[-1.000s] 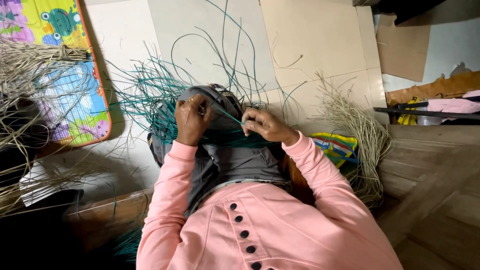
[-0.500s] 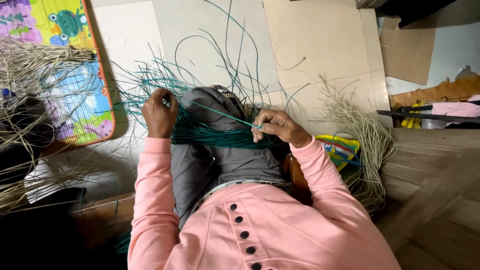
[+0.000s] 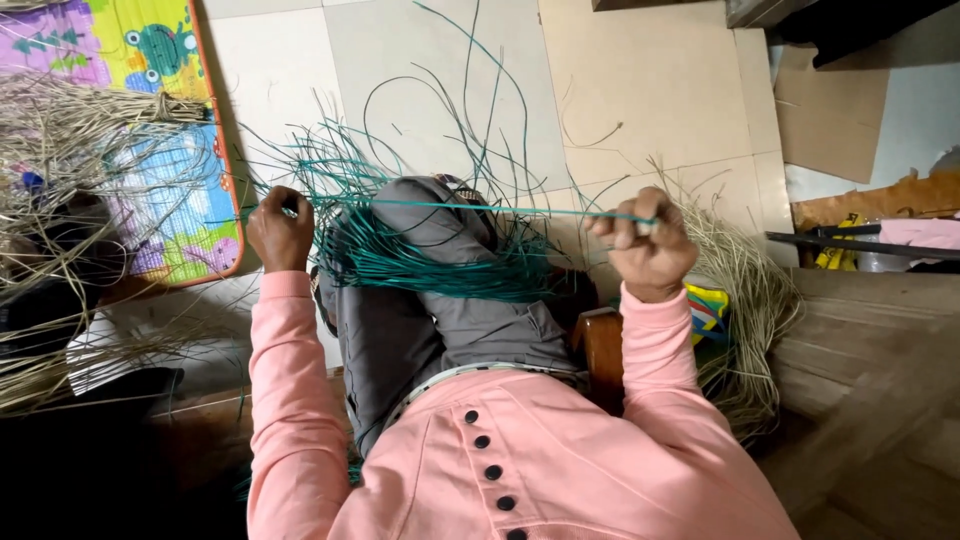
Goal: Weaving green synthetic fibers into bundles of natural straw to create a handcrafted mat.
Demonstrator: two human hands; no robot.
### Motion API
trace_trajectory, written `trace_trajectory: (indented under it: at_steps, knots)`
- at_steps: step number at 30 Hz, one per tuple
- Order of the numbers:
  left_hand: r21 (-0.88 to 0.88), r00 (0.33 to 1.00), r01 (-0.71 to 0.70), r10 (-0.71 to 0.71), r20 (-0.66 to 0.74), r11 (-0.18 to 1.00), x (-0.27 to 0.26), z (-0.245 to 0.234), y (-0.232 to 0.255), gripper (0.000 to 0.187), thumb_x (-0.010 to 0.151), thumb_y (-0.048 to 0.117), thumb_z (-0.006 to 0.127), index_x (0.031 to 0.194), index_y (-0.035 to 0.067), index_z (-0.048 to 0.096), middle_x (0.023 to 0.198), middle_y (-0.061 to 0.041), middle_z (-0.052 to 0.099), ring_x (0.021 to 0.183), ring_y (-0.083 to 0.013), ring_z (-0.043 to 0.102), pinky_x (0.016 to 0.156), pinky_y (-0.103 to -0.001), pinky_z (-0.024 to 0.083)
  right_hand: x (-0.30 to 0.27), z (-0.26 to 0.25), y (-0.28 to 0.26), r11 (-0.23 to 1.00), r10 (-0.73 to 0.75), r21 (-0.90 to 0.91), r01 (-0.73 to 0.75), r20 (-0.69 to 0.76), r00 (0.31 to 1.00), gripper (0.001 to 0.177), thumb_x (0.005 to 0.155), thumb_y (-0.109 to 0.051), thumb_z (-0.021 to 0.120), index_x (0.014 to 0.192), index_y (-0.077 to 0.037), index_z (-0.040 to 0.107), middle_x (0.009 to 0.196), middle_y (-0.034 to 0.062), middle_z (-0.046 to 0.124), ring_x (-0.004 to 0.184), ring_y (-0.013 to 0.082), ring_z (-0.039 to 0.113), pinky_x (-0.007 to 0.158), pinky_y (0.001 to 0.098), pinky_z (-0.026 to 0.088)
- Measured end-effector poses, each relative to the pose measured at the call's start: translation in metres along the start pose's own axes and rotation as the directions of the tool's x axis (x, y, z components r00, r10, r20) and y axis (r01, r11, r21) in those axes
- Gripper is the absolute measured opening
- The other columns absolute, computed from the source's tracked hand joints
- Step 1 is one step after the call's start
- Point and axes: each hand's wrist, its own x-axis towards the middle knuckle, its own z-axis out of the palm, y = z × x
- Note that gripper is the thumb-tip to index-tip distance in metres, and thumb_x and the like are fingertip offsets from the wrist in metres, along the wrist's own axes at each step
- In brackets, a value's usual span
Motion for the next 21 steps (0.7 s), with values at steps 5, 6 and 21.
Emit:
trace_trajectory:
  at_steps: [5, 6, 21]
  knots:
    - [0.003, 1.000, -0.005, 0.005, -0.028, 1.000, 0.000, -0.002, -0.020, 0.008, 0.092, 0.025, 0.067, 0.087, 0.020, 0.071, 0.081, -0.007, 0.073, 0.086, -0.0396, 0.072, 0.077, -0.053, 0.055, -0.009, -0.026, -0.037, 0.993, -0.120, -0.019, 0.120, -0.020, 0.993, 0.012, 0.101, -0.022, 0.051, 0.093, -0.014, 0.047, 0.087, 0.0153, 0.065, 0.123, 0.0405, 0.068, 0.120, 0.0584, 0.044]
    - [0.016, 0.999, 0.006, -0.006, -0.046, 1.000, 0.001, 0.001, -0.026, 0.008, 0.090, 0.025, 0.067, 0.086, 0.019, 0.071, 0.080, -0.007, 0.073, 0.084, -0.0401, 0.072, 0.076, -0.053, 0.055, -0.013, -0.033, -0.044, 0.988, -0.150, -0.039, 0.149, -0.035, 0.988, 0.012, 0.102, -0.023, 0.050, 0.094, -0.015, 0.046, 0.088, 0.0130, 0.064, 0.126, 0.0382, 0.067, 0.123, 0.0594, 0.043]
    - [0.163, 0.990, 0.049, -0.027, -0.139, 0.985, -0.003, -0.012, -0.078, 0.012, 0.089, 0.022, 0.070, 0.085, 0.011, 0.074, 0.075, -0.008, 0.073, 0.059, -0.0285, 0.062, 0.056, -0.042, 0.050, -0.010, -0.019, -0.123, 0.935, -0.355, -0.048, 0.352, -0.158, 0.921, 0.018, 0.104, -0.021, 0.061, 0.107, -0.008, 0.072, 0.101, 0.0002, 0.080, 0.126, 0.0188, 0.076, 0.125, 0.0364, 0.057]
